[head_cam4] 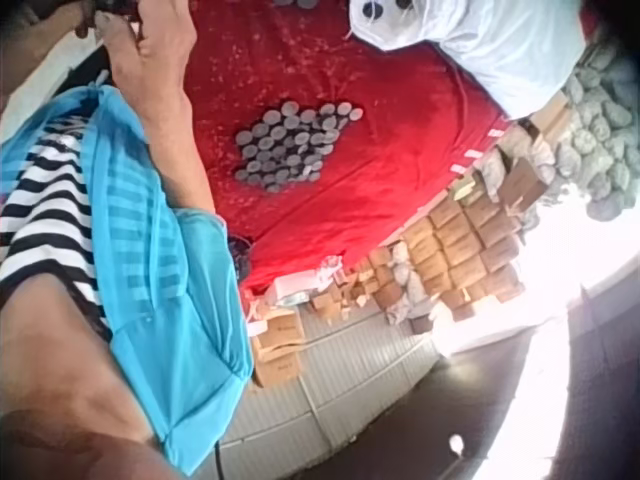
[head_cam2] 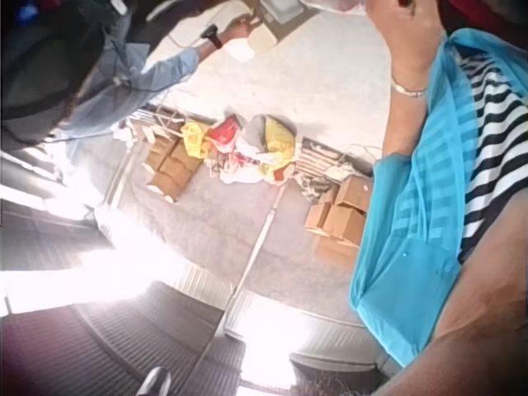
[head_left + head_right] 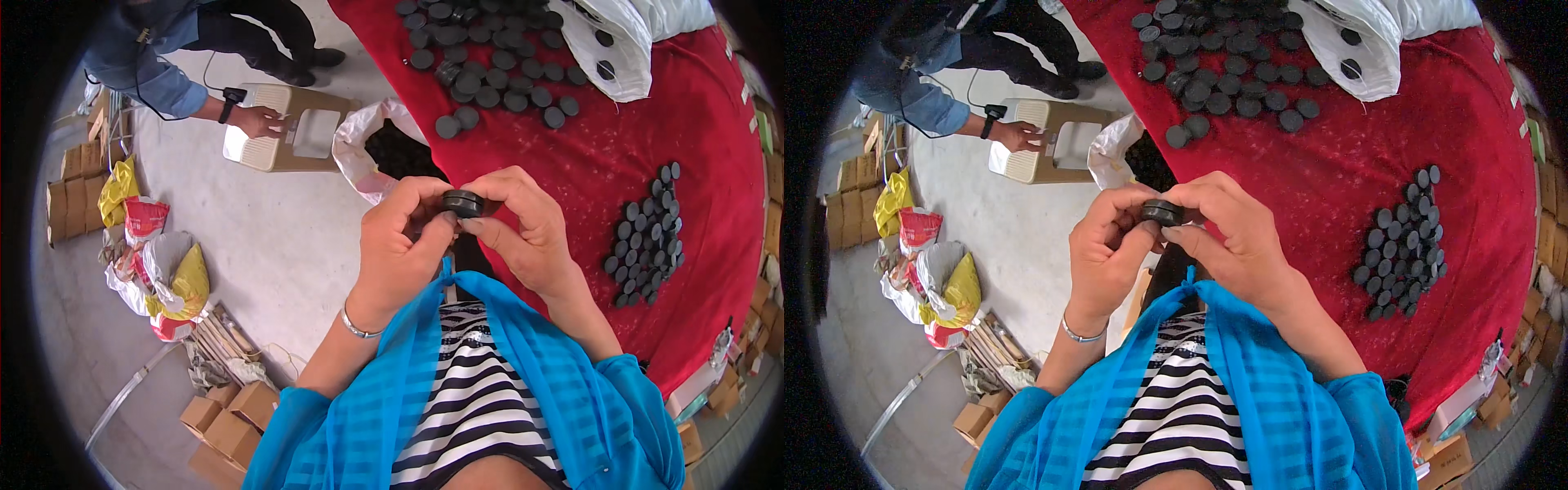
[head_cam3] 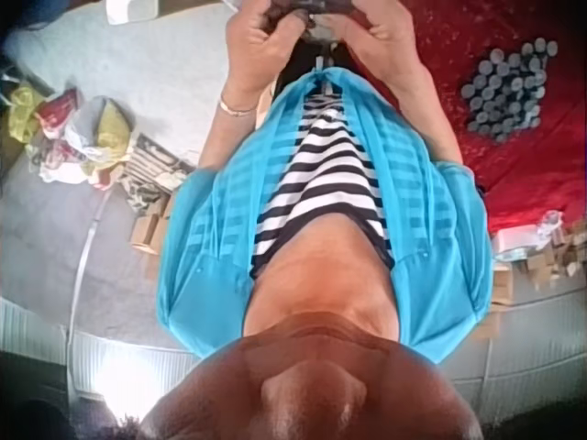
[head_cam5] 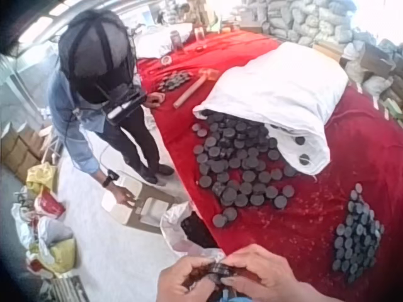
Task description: Assembling small black plastic circular parts by pairing them together.
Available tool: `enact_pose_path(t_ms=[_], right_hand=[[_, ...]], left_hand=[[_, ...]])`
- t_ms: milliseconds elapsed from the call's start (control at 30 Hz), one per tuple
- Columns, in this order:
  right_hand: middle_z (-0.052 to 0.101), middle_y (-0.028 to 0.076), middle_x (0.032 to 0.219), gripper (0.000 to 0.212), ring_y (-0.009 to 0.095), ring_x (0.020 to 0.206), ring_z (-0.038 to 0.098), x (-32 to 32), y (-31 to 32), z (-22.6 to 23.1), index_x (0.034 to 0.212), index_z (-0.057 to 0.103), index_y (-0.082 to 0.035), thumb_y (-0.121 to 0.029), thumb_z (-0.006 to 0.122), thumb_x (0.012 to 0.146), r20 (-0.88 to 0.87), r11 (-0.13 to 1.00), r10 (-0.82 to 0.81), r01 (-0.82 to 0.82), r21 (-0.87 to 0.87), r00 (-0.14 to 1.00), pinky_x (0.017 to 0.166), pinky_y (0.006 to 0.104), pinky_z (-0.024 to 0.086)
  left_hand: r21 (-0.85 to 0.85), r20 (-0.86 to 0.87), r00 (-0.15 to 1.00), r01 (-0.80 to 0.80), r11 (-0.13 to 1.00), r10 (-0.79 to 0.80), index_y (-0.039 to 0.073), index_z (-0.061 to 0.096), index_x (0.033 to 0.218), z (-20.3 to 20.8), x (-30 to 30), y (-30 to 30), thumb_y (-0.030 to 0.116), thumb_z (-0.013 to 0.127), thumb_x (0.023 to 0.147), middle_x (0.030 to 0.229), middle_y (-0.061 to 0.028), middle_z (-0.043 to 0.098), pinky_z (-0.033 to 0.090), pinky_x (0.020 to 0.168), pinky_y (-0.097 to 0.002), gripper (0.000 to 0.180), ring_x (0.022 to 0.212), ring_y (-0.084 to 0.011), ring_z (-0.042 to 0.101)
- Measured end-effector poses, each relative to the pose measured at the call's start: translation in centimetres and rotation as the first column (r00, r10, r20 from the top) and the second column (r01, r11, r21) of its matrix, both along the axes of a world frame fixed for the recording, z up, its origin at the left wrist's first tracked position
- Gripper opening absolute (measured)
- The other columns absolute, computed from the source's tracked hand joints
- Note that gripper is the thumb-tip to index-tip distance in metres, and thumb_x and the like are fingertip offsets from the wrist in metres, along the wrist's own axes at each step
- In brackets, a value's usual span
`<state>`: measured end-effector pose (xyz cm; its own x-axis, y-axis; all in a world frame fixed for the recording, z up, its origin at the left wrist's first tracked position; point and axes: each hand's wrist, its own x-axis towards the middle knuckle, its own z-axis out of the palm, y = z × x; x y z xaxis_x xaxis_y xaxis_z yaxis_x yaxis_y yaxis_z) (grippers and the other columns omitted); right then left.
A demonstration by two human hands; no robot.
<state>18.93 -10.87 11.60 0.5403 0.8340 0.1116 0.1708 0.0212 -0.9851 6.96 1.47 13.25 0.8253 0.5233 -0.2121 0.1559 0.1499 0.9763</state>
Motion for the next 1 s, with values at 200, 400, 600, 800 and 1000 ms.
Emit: enact_pose_path(t_ms=[200,400,600,800,1000], right_hand=[[0.060,0.009,0.094,0.024,0.015,0.082,0.060,-0.9,0.2,-0.3,0.106,0.064,-0.002,-0.002,0.066,0.082,-0.218,0.994,-0.079,0.094,0.060,0.973,0.071,0.0270,0.049],[0.061,0.010,0.095,0.024,0.017,0.082,0.062,0.5,-0.1,0.3,0.106,0.063,-0.002,-0.002,0.066,0.082,0.129,0.999,-0.006,0.001,0.039,0.992,0.072,0.0275,0.050],[0.061,0.010,0.095,0.021,0.016,0.083,0.063,0.0,-0.2,0.6,0.104,0.063,-0.001,-0.002,0.066,0.083,0.000,0.996,-0.040,0.040,0.074,0.999,0.071,0.0269,0.051],[0.059,0.010,0.095,0.016,0.015,0.078,0.063,-0.3,-0.2,1.0,0.101,0.062,-0.001,-0.002,0.063,0.085,-0.072,0.997,-0.058,0.061,0.043,0.996,0.068,0.0269,0.051],[0.059,0.010,0.087,0.016,0.017,0.075,0.063,-0.7,-0.1,0.9,0.101,0.060,0.000,-0.002,0.062,0.085,-0.024,0.997,-0.081,0.081,-0.008,0.996,0.064,0.0272,0.050]], left_hand=[[-0.383,-0.004,0.999,-0.041,0.923,0.043,-0.001,0.056,0.104,0.4,-0.2,0.2,0.000,0.060,0.088,0.089,-0.0065,0.064,0.051,0.064,-0.0207,0.016,0.075,-0.0097,0.063],[0.096,0.010,0.997,0.069,0.993,-0.070,-0.001,0.058,0.105,-0.4,-0.5,1.0,0.000,0.061,0.087,0.090,-0.0062,0.064,0.050,0.063,-0.0206,0.018,0.075,-0.0111,0.064],[0.090,0.066,0.996,0.054,0.994,-0.060,-0.001,0.060,0.103,-0.3,-0.4,0.3,-0.003,0.060,0.087,0.090,-0.0064,0.065,0.051,0.059,-0.0208,0.017,0.070,-0.0098,0.063],[-0.048,0.086,0.996,-0.009,0.999,0.013,-0.003,0.058,0.101,-0.2,-0.2,-0.7,-0.002,0.059,0.088,0.086,-0.0072,0.065,0.051,0.058,-0.0212,0.013,0.067,-0.0096,0.063],[0.066,0.082,0.996,-0.049,0.997,0.043,-0.002,0.057,0.096,-0.6,0.1,-0.9,0.000,0.058,0.089,0.079,-0.0054,0.065,0.051,0.057,-0.0216,0.007,0.065,-0.0088,0.062]])
